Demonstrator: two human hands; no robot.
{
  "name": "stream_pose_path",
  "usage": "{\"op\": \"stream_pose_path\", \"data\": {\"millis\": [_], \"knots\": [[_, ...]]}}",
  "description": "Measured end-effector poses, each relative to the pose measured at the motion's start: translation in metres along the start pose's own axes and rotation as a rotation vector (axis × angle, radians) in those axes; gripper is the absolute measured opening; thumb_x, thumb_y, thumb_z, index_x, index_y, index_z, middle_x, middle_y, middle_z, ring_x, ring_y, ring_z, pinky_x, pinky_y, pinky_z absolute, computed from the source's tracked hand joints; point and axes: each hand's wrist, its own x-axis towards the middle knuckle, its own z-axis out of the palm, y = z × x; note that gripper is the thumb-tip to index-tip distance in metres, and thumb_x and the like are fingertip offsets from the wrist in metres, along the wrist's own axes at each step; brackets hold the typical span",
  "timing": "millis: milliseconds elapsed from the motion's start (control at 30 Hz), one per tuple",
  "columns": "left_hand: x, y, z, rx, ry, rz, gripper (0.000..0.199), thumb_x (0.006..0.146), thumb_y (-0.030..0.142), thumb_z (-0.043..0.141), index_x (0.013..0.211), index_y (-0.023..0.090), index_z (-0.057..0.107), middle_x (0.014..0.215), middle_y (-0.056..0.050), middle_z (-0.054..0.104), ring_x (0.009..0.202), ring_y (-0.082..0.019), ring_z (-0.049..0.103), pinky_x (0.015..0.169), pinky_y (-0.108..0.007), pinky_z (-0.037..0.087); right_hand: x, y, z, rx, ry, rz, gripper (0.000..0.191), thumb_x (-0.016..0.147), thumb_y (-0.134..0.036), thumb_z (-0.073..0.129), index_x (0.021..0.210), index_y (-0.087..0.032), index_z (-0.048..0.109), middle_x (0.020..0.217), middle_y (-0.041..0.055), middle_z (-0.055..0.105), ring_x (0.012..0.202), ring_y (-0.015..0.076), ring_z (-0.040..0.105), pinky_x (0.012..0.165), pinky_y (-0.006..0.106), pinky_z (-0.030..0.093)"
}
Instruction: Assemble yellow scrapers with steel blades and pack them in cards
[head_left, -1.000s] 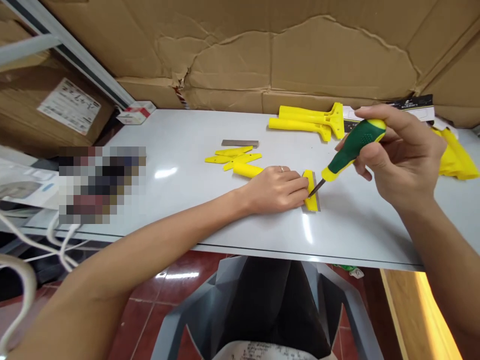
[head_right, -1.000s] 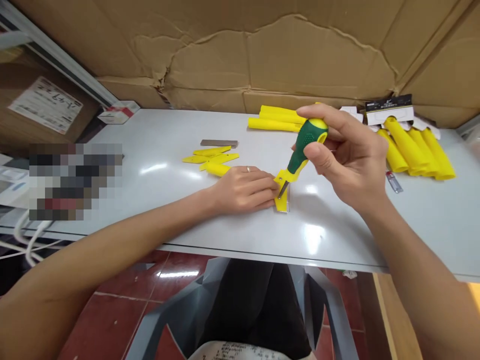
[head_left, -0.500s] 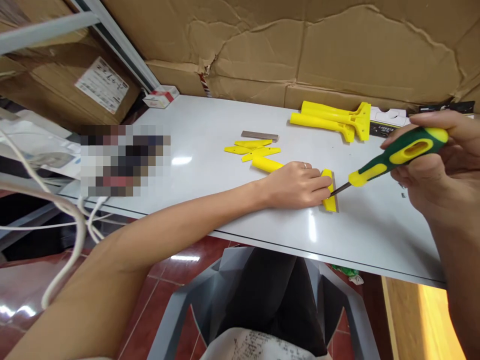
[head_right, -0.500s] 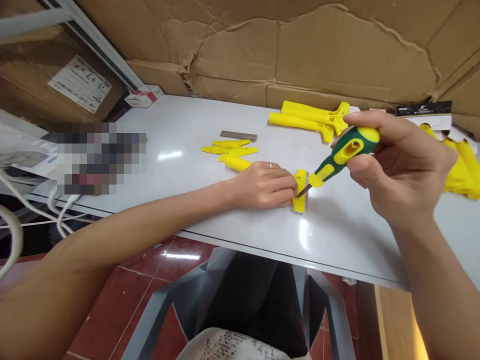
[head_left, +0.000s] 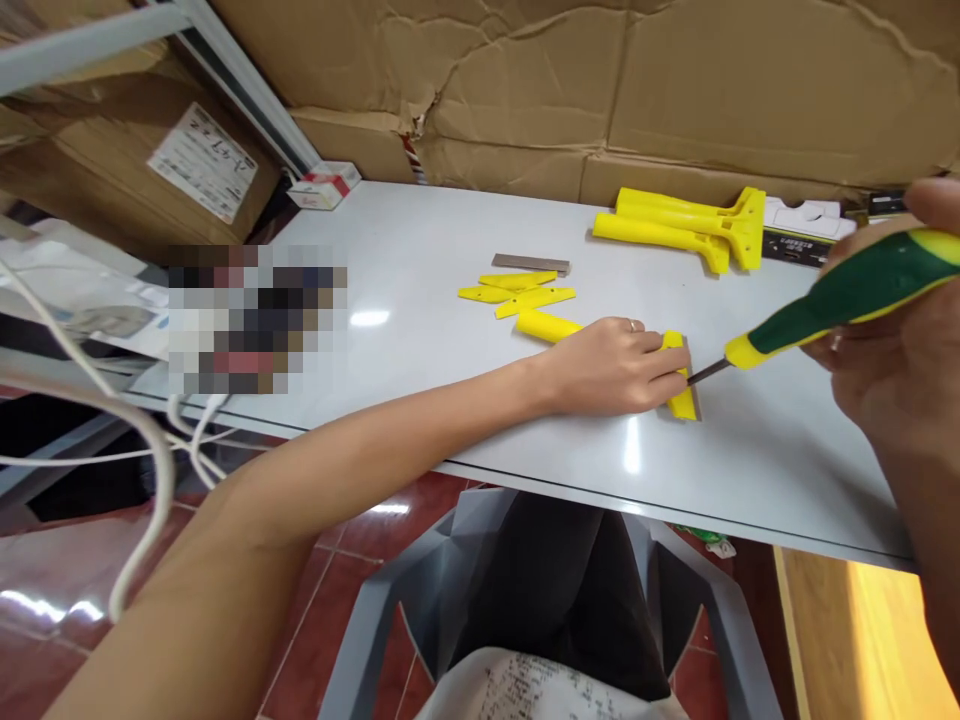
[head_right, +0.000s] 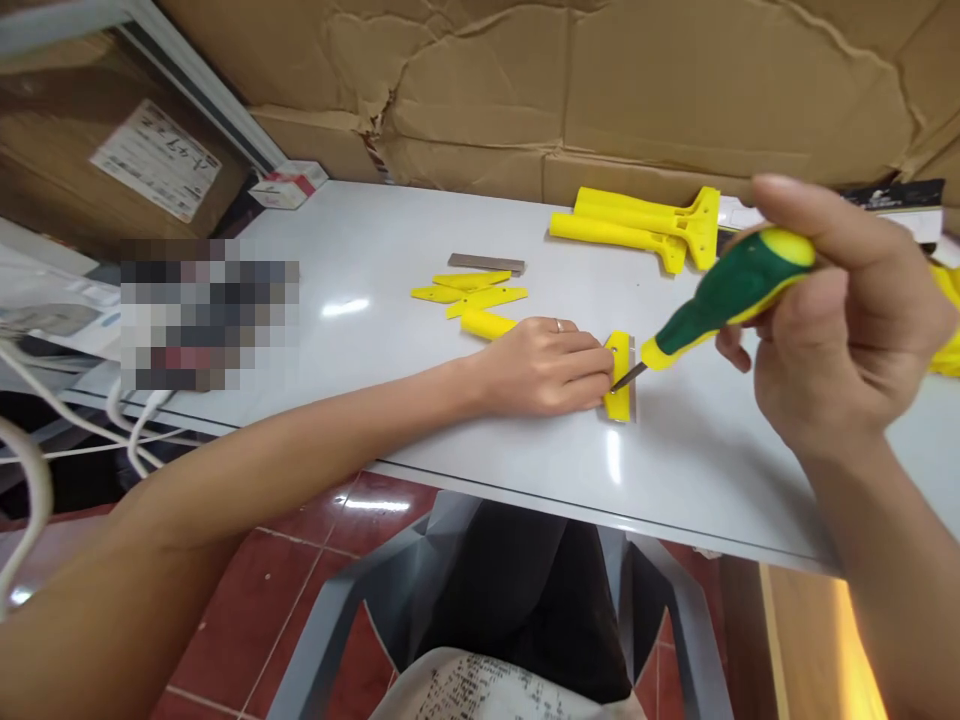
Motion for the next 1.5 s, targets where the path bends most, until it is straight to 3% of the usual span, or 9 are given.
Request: {"op": "stream_pose_path", "data": {"millis": [133,333,500,733,867,1033,1167,1367,1500], "knots": [[0.0,-0.001,-0.004,-0.046,-0.046,0.006,0.025,0.106,0.019,0.051,0.085,0.018,0.065,0.094,-0.002,0.076,0.075,-0.013,0.068,0.062,-0.029,0.046,0.001,-0.005,0.008,-0.011,-0.185,-0.111,0.036,0.096,-0.031,0.07,0.131,-0.034,0.076,0.109,0.0041,0.081,0.065,0.0155,0.07,0.033,0.025,0.044],[-0.001,-0.002,-0.004,-0.08,-0.039,-0.005,0.023,0.104,0.023,0.057,0.083,0.019,0.064,0.088,0.001,0.076,0.075,-0.012,0.07,0.061,-0.028,0.048,-0.003,-0.006,0.006,-0.074,-0.128,-0.118,0.041,0.091,-0.056,0.074,0.127,-0.035,0.078,0.101,0.0027,0.075,0.072,0.0113,0.068,0.053,0.022,0.051],[-0.001,-0.003,-0.003,-0.119,0.014,-0.024,0.018,0.102,0.025,0.063,0.086,0.019,0.065,0.088,0.002,0.078,0.078,-0.012,0.073,0.061,-0.026,0.05,-0.002,-0.026,0.007,0.006,-0.247,0.07,0.035,0.102,-0.045,0.061,0.133,-0.034,0.073,0.112,-0.0009,0.078,0.063,0.0086,0.064,0.048,0.021,0.048],[0.002,-0.002,-0.005,-0.137,0.015,-0.028,0.016,0.099,0.027,0.069,0.086,0.018,0.064,0.087,0.002,0.078,0.076,-0.012,0.074,0.061,-0.026,0.052,-0.002,-0.027,0.001,-0.19,-0.219,-0.074,0.04,0.099,-0.055,0.064,0.132,-0.035,0.075,0.09,0.0014,0.074,0.091,0.0189,0.069,0.076,0.031,0.061],[0.003,-0.001,-0.004,-0.13,0.029,-0.037,0.016,0.1,0.027,0.067,0.086,0.018,0.065,0.087,0.001,0.078,0.076,-0.012,0.073,0.062,-0.026,0.052,-0.004,-0.024,0.004,-0.055,-0.273,0.053,0.045,0.101,-0.049,0.061,0.144,-0.034,0.065,0.102,0.003,0.076,0.075,0.015,0.067,0.061,0.028,0.058],[0.002,0.001,-0.004,-0.1,0.012,-0.03,0.019,0.101,0.025,0.064,0.083,0.017,0.065,0.087,0.001,0.076,0.075,-0.012,0.071,0.06,-0.027,0.048,-0.003,-0.021,0.006,-0.06,-0.181,-0.061,0.054,0.084,-0.054,0.083,0.134,-0.035,0.074,0.095,0.0008,0.073,0.074,0.0137,0.062,0.055,0.026,0.052],[0.001,0.001,-0.003,-0.074,0.006,-0.022,0.022,0.102,0.023,0.061,0.08,0.018,0.064,0.086,0.001,0.075,0.073,-0.011,0.069,0.061,-0.027,0.048,0.003,-0.019,-0.003,0.028,-0.287,0.112,0.047,0.096,-0.051,0.069,0.141,-0.04,0.068,0.124,0.004,0.077,0.055,0.0137,0.06,0.037,0.031,0.043],[0.001,0.001,0.0,-0.043,0.025,-0.01,0.022,0.102,0.021,0.059,0.08,0.018,0.063,0.086,0.001,0.074,0.072,-0.012,0.068,0.06,-0.028,0.048,0.003,-0.008,0.0,-0.044,-0.183,-0.037,0.046,0.081,-0.054,0.084,0.124,-0.039,0.079,0.082,0.004,0.073,0.058,0.0172,0.06,0.033,0.027,0.038],[0.0,0.001,-0.002,-0.034,-0.032,0.012,0.021,0.103,0.022,0.057,0.084,0.018,0.064,0.091,0.0,0.075,0.075,-0.012,0.068,0.061,-0.029,0.049,-0.002,-0.013,0.007,0.077,-0.251,0.126,0.045,0.094,-0.047,0.07,0.139,-0.041,0.069,0.105,0.0062,0.073,0.066,0.0163,0.059,0.035,0.026,0.04]]}}
